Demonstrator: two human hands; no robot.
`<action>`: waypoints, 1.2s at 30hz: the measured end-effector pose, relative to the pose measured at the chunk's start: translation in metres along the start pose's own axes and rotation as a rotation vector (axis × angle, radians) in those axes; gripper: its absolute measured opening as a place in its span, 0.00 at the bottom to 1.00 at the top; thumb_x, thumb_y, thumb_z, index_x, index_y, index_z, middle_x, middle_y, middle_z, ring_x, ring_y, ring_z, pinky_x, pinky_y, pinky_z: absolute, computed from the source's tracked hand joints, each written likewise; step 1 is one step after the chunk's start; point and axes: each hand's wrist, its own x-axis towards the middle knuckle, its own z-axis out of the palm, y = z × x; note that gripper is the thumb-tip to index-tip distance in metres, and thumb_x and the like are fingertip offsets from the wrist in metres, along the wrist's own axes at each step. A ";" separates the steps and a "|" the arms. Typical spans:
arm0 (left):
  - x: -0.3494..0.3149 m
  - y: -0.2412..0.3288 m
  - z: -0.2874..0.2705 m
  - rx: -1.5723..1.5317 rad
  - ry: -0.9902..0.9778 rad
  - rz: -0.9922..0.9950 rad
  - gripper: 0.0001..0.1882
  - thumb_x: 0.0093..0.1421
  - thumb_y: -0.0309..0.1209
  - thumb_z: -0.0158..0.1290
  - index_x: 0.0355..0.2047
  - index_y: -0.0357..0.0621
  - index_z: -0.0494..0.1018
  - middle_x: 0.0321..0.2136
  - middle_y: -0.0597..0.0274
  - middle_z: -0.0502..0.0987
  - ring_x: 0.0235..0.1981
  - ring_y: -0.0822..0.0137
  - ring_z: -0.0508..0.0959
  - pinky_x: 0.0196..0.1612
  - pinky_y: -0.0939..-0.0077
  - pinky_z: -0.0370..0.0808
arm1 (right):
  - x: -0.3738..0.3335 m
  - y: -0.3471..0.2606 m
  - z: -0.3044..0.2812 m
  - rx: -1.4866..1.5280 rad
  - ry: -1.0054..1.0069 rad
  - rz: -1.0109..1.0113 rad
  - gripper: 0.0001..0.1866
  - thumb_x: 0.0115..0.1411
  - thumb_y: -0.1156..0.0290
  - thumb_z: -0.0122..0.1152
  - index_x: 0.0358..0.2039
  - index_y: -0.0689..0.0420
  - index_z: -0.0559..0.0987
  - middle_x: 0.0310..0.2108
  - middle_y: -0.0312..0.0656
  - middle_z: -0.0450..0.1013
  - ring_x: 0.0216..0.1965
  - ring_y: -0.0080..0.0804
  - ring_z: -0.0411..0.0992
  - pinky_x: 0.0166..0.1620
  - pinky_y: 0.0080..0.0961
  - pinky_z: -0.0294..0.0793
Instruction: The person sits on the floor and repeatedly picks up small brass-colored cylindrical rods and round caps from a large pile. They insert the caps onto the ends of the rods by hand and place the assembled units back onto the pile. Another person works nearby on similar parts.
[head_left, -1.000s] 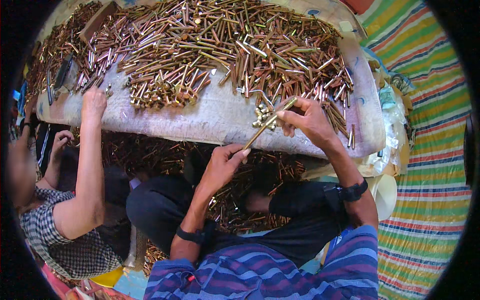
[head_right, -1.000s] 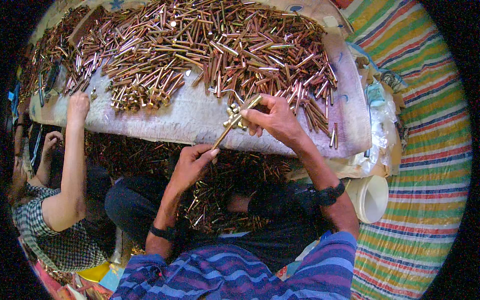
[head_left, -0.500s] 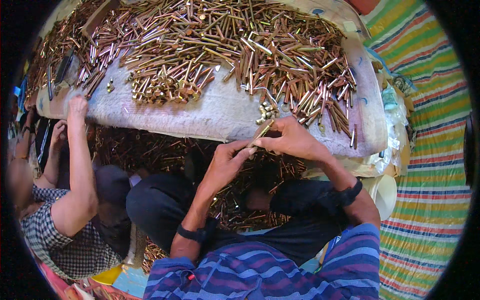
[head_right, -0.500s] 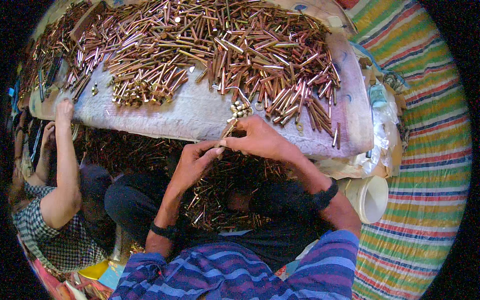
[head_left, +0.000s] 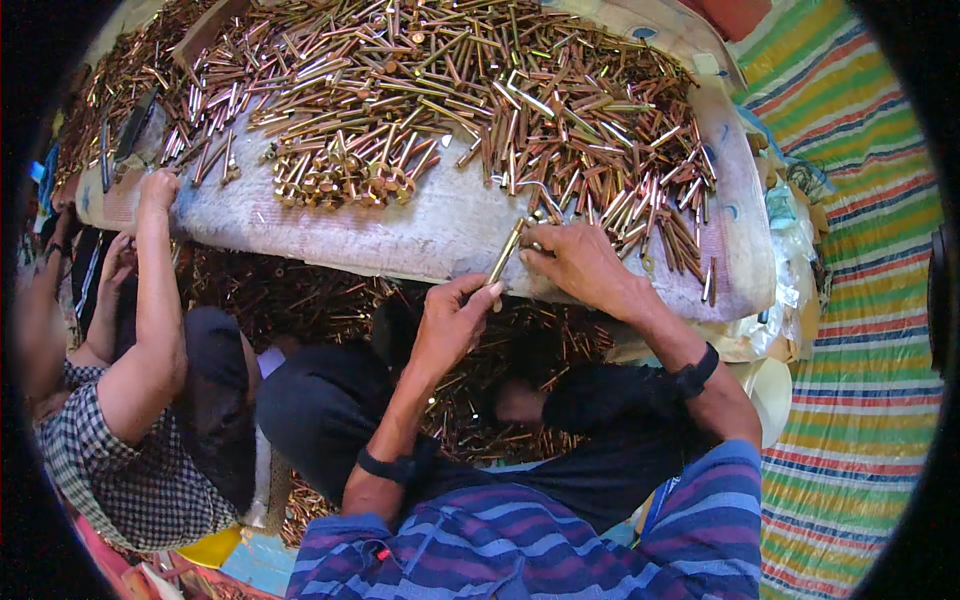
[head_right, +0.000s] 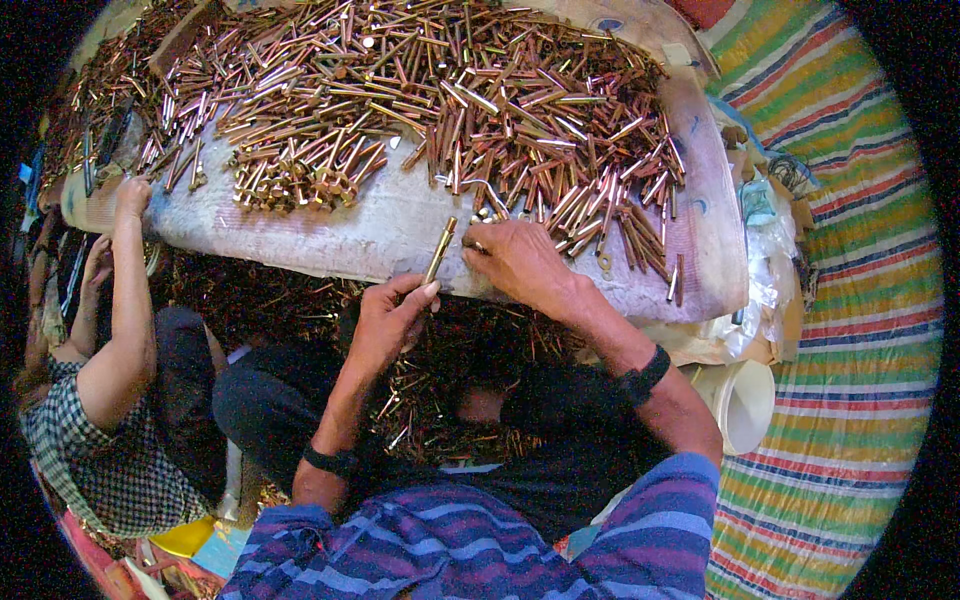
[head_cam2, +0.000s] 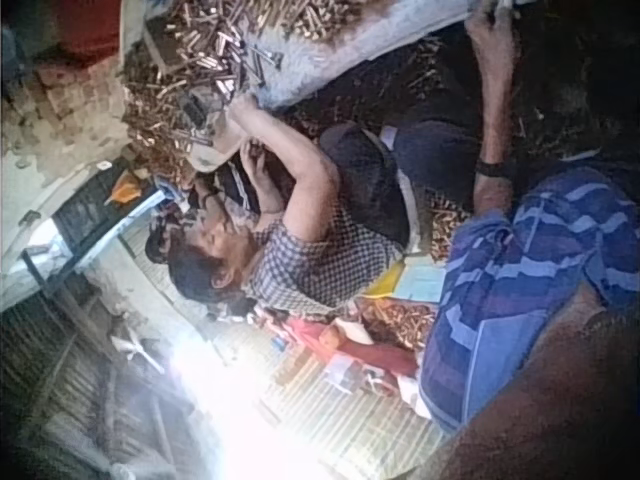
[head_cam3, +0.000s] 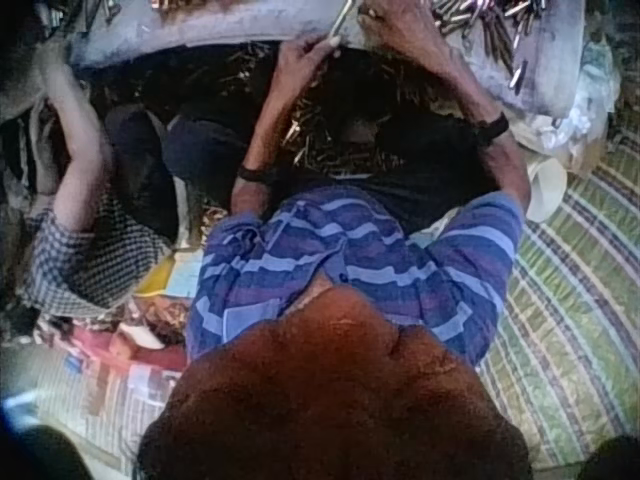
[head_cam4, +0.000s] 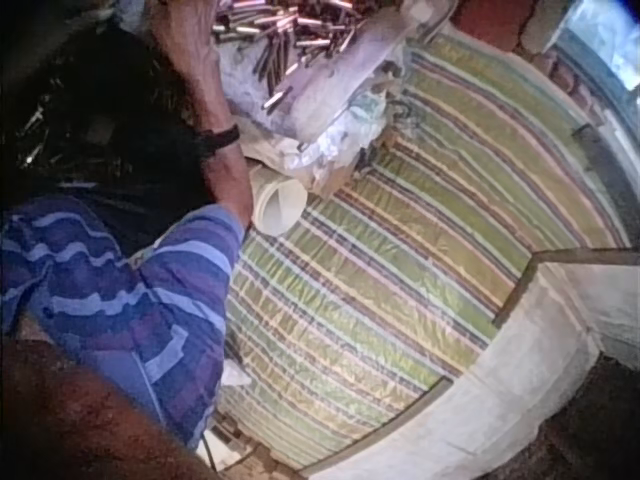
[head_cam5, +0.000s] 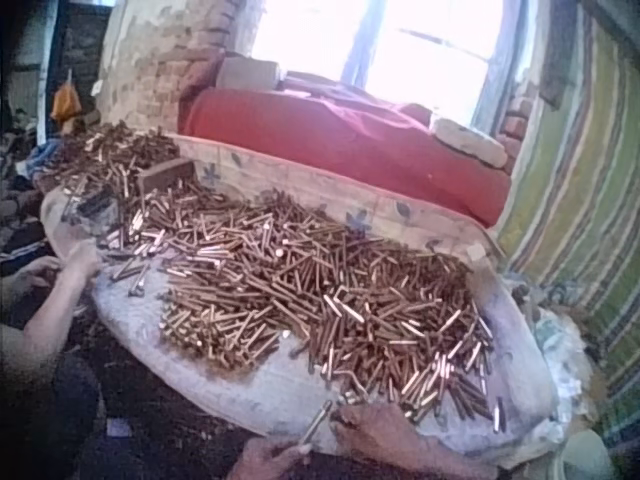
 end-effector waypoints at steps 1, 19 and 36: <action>0.000 0.000 0.000 -0.013 -0.002 -0.008 0.13 0.69 0.38 0.56 0.34 0.41 0.79 0.15 0.77 0.66 0.12 0.83 0.61 0.14 0.83 0.54 | 0.000 0.000 -0.001 -0.017 -0.013 0.021 0.14 0.62 0.61 0.60 0.38 0.60 0.81 0.29 0.57 0.77 0.35 0.59 0.76 0.38 0.52 0.74; -0.003 0.007 0.005 -0.006 -0.024 0.022 0.11 0.69 0.34 0.55 0.37 0.37 0.79 0.14 0.78 0.65 0.13 0.83 0.62 0.16 0.81 0.55 | -0.006 -0.017 -0.040 0.740 0.100 0.201 0.11 0.62 0.70 0.67 0.43 0.62 0.81 0.31 0.36 0.79 0.28 0.19 0.76 0.32 0.20 0.77; -0.002 0.002 -0.002 0.284 -0.037 0.229 0.15 0.67 0.37 0.57 0.44 0.37 0.82 0.25 0.74 0.76 0.22 0.82 0.66 0.24 0.81 0.62 | -0.010 -0.008 -0.069 0.420 0.007 -0.101 0.12 0.58 0.71 0.70 0.42 0.58 0.85 0.32 0.41 0.79 0.34 0.30 0.77 0.37 0.26 0.75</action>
